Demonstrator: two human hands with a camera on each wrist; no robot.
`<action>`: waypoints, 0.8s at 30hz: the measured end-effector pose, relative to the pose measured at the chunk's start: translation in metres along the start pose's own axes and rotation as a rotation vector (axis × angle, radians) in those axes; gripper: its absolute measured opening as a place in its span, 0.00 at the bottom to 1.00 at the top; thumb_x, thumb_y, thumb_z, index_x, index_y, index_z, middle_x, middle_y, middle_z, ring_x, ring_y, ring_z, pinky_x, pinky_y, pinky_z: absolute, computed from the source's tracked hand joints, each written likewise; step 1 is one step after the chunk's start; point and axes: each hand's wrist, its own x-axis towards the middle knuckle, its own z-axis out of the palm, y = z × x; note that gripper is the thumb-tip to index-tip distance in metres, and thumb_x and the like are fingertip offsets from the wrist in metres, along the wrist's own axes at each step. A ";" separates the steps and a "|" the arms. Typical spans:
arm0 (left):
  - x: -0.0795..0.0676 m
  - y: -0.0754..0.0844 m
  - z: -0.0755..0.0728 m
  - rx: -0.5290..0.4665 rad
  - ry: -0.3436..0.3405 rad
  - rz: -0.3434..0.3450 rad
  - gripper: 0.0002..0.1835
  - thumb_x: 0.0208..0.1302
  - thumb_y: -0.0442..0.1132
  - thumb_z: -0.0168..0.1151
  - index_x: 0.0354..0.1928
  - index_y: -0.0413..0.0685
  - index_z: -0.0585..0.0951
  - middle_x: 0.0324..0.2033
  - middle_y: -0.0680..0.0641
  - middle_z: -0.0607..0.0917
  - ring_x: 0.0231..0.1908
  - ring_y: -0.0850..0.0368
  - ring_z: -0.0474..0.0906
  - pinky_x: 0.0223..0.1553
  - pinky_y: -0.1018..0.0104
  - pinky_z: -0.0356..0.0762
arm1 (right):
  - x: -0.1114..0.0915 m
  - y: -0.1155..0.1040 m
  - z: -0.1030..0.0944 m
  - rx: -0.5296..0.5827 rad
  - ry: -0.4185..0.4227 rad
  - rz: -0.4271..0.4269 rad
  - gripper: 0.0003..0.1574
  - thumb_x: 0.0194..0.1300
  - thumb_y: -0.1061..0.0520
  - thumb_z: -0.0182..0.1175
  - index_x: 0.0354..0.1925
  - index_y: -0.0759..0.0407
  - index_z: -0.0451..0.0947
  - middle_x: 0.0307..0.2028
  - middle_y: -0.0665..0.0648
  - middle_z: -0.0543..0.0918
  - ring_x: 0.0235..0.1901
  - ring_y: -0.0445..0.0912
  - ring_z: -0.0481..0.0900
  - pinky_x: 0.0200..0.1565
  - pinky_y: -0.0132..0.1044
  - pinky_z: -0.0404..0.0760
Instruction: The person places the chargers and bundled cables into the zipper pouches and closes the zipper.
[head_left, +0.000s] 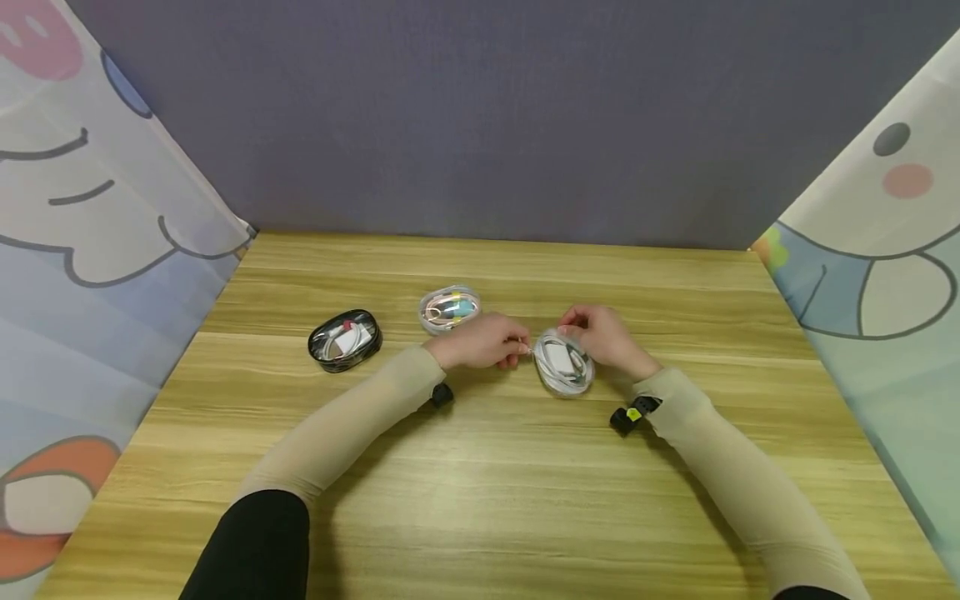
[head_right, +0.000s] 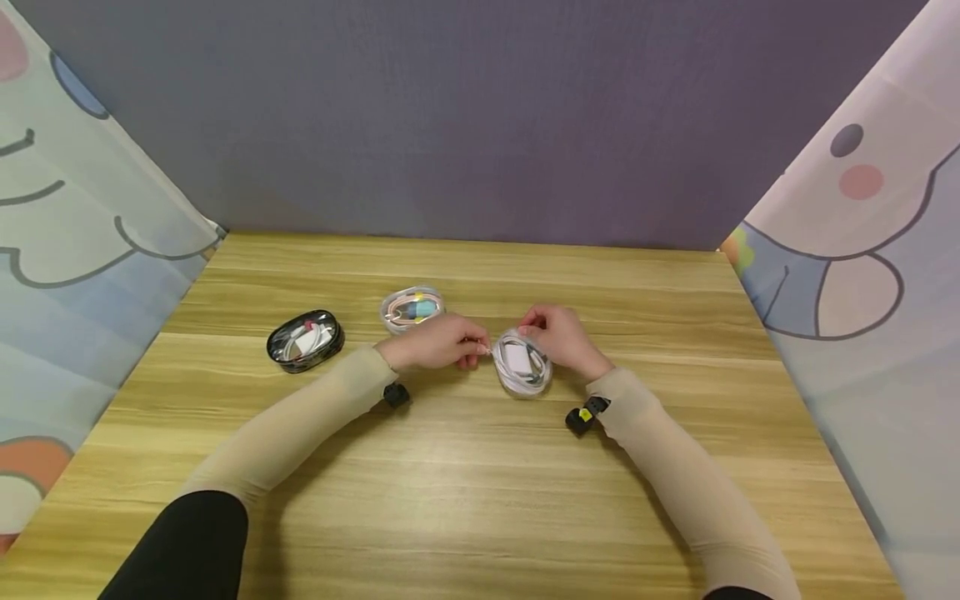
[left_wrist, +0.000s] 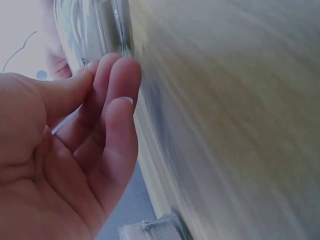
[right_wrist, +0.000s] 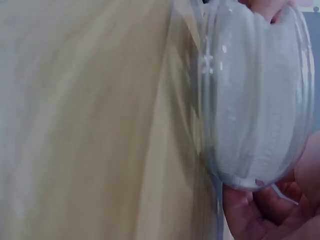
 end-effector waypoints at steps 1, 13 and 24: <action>-0.001 0.000 0.000 0.000 -0.001 0.002 0.12 0.77 0.40 0.53 0.37 0.45 0.82 0.25 0.51 0.85 0.25 0.61 0.82 0.30 0.69 0.78 | 0.000 0.000 0.000 -0.003 0.005 0.012 0.05 0.68 0.61 0.63 0.39 0.63 0.83 0.34 0.58 0.85 0.34 0.50 0.79 0.38 0.42 0.76; -0.003 -0.007 -0.004 -0.158 -0.018 -0.092 0.12 0.78 0.42 0.52 0.41 0.47 0.83 0.29 0.49 0.86 0.28 0.57 0.84 0.33 0.65 0.79 | -0.007 -0.005 -0.003 -0.001 0.022 0.020 0.06 0.68 0.60 0.64 0.41 0.63 0.82 0.38 0.61 0.85 0.40 0.54 0.80 0.45 0.48 0.77; 0.003 -0.009 -0.005 -0.210 -0.023 -0.095 0.13 0.79 0.40 0.49 0.40 0.44 0.82 0.30 0.47 0.86 0.29 0.54 0.84 0.35 0.64 0.81 | -0.014 -0.023 -0.005 -0.164 -0.035 -0.606 0.19 0.57 0.74 0.68 0.47 0.62 0.85 0.53 0.61 0.82 0.55 0.58 0.77 0.56 0.54 0.75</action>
